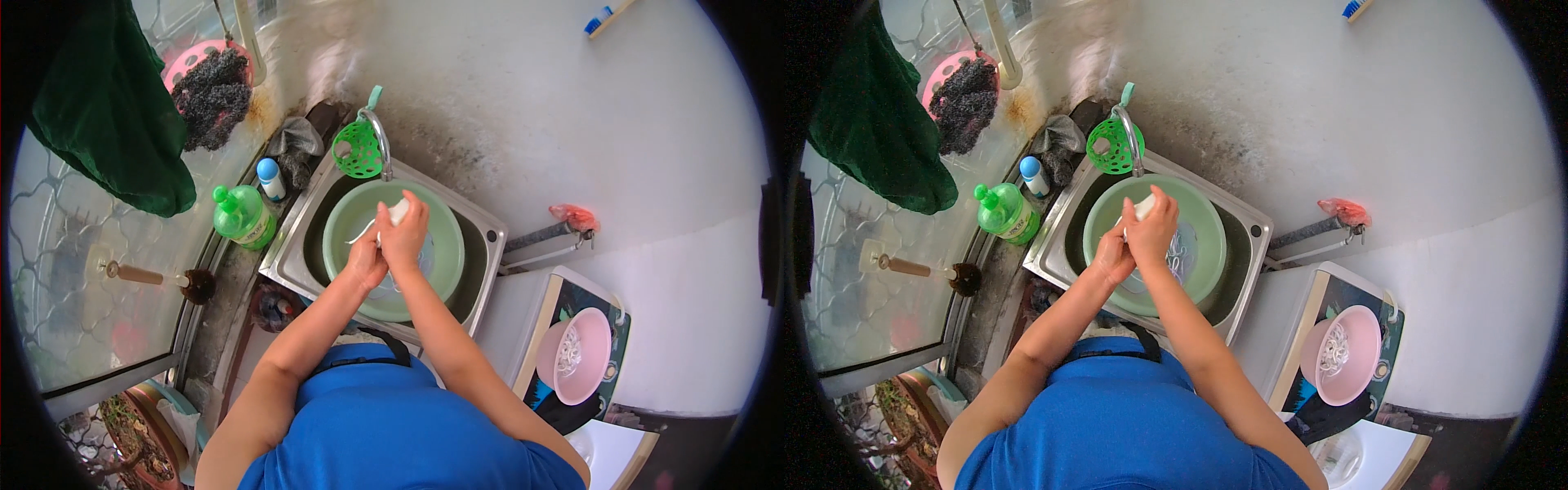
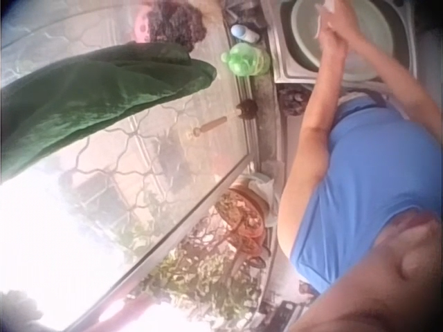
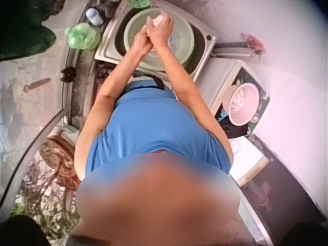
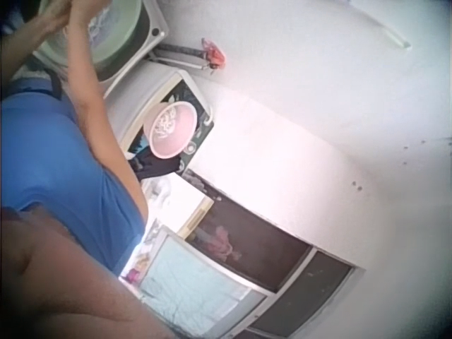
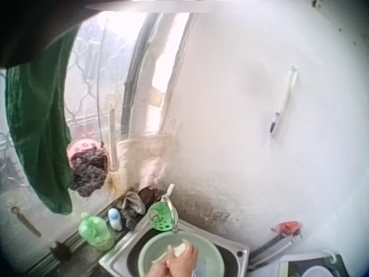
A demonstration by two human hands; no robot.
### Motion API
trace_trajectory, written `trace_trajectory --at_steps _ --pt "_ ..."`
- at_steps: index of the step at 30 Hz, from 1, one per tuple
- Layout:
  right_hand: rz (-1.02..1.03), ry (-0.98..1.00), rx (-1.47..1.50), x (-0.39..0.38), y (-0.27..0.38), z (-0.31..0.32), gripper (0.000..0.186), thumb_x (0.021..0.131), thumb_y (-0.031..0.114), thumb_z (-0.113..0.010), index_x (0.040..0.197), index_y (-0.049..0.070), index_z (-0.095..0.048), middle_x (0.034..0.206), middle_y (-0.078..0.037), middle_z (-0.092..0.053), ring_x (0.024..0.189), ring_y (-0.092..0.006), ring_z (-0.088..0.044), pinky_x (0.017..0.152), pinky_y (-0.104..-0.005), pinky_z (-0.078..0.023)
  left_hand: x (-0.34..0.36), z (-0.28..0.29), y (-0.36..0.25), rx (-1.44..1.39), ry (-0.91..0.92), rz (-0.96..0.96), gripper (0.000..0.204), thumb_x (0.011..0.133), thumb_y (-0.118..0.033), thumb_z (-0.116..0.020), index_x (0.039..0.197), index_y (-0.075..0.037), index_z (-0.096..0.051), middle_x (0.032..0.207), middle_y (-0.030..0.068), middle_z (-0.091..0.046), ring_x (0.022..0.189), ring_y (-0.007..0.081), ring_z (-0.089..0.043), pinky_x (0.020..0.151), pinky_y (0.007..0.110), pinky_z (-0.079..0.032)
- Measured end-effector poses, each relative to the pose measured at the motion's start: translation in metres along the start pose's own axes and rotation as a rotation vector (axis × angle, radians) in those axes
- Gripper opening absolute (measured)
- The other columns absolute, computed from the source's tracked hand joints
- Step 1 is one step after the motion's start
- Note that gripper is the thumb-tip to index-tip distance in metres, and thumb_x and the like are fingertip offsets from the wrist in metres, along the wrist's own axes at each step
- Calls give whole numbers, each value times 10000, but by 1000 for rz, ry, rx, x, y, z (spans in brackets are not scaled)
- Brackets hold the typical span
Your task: The person washes white and purple cords in a basin inside a sink. The person applies soap to the cords, rubs them between their hands to clean them, and then rinses them under running water before placing the white cords into a separate pink basin.
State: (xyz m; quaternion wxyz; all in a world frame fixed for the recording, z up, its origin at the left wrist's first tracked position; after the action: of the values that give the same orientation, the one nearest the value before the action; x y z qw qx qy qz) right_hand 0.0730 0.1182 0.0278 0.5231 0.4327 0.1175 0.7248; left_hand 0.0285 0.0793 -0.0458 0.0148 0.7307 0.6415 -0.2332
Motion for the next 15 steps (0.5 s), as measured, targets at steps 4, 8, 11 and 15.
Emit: trace_trajectory --at_steps 4,8,11,15 --pt "74 98 3 -15 17 13 505 706 287 -690 1116 60 -501 1040 -142 -500 966 -341 -475 822 -438 -386 3 12 -1 -31 87 -7 441 948 -385 -366 1238 -64 -455 1207 92 -521 1119 227 -499 963 367 -392" --pt "434 376 59 -20 64 12 484 711 281 -687 1101 57 -509 1039 -139 -502 960 -342 -475 821 -436 -385 -4 -11 -18 -377 461 -47 438 937 -410 -369 1261 -124 -438 1275 112 -456 1200 271 -415 1014 424 -327" --pt "428 374 51 -7 47 2 469 714 277 -685 1089 55 -514 1038 -137 -503 955 -343 -475 820 -435 -385 0 2 -9 -217 130 44 396 950 -359 -362 1255 -122 -446 1252 76 -485 1166 239 -454 1001 391 -353" --pt "99 39 67 13 -15 1 414 732 254 -673 1055 47 -517 1037 -141 -498 948 -346 -470 808 -436 -385 7 4 -3 28 21 -52 391 967 -325 -333 1248 -82 -454 1237 58 -505 1141 202 -479 980 351 -376"
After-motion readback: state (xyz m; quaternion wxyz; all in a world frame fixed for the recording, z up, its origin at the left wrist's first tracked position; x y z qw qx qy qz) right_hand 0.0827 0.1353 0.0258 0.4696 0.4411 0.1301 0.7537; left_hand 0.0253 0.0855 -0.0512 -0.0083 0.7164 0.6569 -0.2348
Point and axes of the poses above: each hand's wrist, its own x-axis towards the middle knuckle, its own z-axis out of the back of the hand, y = z × x, the point moved 8 cm from there along x, towards the middle knuckle
